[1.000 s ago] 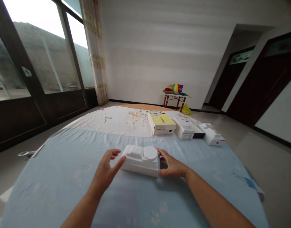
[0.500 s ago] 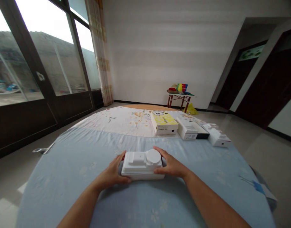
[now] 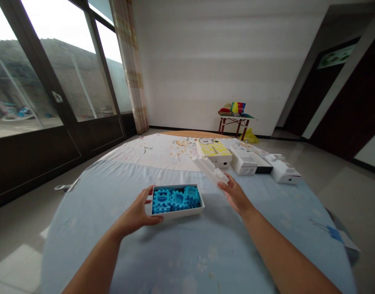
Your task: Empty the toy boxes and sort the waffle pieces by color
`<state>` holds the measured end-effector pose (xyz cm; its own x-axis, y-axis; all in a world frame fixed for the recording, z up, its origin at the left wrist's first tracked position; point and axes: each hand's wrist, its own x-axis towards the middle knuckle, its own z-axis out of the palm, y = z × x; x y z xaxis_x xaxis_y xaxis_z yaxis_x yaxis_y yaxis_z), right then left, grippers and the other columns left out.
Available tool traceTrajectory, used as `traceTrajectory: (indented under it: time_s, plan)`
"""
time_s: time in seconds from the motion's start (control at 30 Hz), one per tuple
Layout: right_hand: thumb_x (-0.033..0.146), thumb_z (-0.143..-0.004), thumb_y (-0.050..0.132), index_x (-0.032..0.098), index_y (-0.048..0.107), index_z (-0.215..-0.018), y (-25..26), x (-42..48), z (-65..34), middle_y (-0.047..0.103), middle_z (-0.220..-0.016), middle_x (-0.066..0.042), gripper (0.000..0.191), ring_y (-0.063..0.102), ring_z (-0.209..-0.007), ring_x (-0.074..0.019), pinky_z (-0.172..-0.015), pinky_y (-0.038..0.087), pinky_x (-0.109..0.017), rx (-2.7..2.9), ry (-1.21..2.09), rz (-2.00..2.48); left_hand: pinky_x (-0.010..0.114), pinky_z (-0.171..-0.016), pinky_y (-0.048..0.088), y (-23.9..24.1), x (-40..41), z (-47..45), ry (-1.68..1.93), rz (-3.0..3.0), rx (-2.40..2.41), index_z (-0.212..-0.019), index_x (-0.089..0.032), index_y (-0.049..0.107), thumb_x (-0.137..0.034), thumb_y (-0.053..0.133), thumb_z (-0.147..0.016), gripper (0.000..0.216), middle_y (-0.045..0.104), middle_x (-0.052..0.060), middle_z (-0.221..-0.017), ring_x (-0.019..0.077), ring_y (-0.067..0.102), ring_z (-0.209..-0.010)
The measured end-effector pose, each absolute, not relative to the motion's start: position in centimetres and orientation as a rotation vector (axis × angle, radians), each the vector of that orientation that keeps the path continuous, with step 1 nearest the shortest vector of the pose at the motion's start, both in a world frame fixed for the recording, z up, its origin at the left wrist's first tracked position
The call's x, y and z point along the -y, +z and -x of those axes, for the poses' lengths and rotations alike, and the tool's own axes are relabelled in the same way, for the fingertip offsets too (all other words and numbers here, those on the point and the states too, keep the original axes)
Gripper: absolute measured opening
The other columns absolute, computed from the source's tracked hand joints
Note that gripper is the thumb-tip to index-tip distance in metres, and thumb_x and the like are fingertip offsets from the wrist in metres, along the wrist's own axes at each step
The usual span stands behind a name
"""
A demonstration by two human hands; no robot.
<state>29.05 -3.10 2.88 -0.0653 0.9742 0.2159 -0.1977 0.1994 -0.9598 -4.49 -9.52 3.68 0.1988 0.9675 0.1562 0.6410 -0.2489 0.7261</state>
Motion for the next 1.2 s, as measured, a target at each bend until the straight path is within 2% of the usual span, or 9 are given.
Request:
traceTrajectory:
  time_s: [0.27,0.37,0.47,0.63,0.8,1.0,1.2]
  plan:
    - [0.044,-0.06,0.075,0.019,0.053,-0.113,0.0,2.1,-29.6,0.063,-0.11,-0.009,0.063,0.058,-0.102,-0.0243,-0.087,0.045,-0.037,1.175,1.297,0.973,0.04,-0.091,0.046,7.8,11.7,12.4,0.917,-2.15,-1.958,-0.136,-0.018,0.021,-0.048,0.064,-0.066,0.088,0.033,0.013,-0.134,0.0265,0.046,-0.114]
    - [0.045,-0.06,0.075,0.019,0.052,-0.115,-0.1,2.1,-29.4,0.064,-0.11,-0.008,0.065,0.059,-0.1,-0.0249,-0.086,0.046,-0.038,1.203,1.312,0.986,0.044,-0.095,0.04,9.7,12.1,14.8,0.873,-2.348,-2.243,-0.137,-0.015,0.017,-0.046,0.058,-0.073,0.082,0.031,0.014,-0.135,0.0298,0.037,-0.121]
    - [0.045,-0.061,0.074,0.02,0.051,-0.116,-0.1,2.2,-29.4,0.063,-0.111,-0.008,0.065,0.059,-0.101,-0.0243,-0.086,0.046,-0.037,1.209,1.316,1.005,0.048,-0.101,0.031,10.8,12.4,15.3,0.654,-2.534,-2.449,-0.137,-0.012,0.016,-0.036,0.051,-0.077,0.073,0.034,0.015,-0.132,0.032,0.032,-0.124]
    - [0.043,-0.063,0.074,0.021,0.048,-0.121,-0.3,2.3,-29.5,0.063,-0.113,-0.007,0.068,0.058,-0.102,-0.0235,-0.087,0.046,-0.036,1.208,1.317,1.005,0.046,-0.1,0.032,10.8,13.1,12.8,0.411,-2.826,-2.326,-0.137,-0.015,0.021,-0.017,0.052,-0.068,0.076,0.035,0.016,-0.133,0.0329,0.037,-0.12]
    - [0.041,-0.062,0.075,0.021,0.047,-0.123,-0.3,2.4,-29.5,0.063,-0.111,-0.007,0.07,0.058,-0.103,-0.0243,-0.092,0.043,-0.039,1.201,1.324,0.998,0.044,-0.102,0.03,10.1,13.4,10.3,0.469,-2.944,-2.131,-0.141,-0.022,0.018,-0.014,0.05,-0.069,0.079,0.036,0.013,-0.137,0.0308,0.036,-0.123]
    - [0.042,-0.061,0.075,0.02,0.048,-0.122,-0.2,2.6,-29.5,0.063,-0.113,-0.008,0.07,0.057,-0.106,-0.0255,-0.094,0.042,-0.041,1.211,1.321,0.994,0.044,-0.103,0.029,10.3,14.1,9.7,0.375,-3.04,-2.064,-0.145,-0.027,0.01,-0.009,0.035,-0.082,0.07,0.035,0.01,-0.142,0.0276,0.031,-0.13]
    - [0.043,-0.061,0.076,0.021,0.049,-0.121,-0.1,2.5,-29.4,0.064,-0.112,-0.006,0.07,0.057,-0.106,-0.0253,-0.094,0.042,-0.04,1.203,1.316,1.006,0.048,-0.106,0.023,11.0,15.6,10.7,0.458,-3.146,-2.025,-0.144,-0.034,0.009,-0.01,0.038,-0.083,0.072,0.032,0.006,-0.145,0.0275,0.027,-0.132]
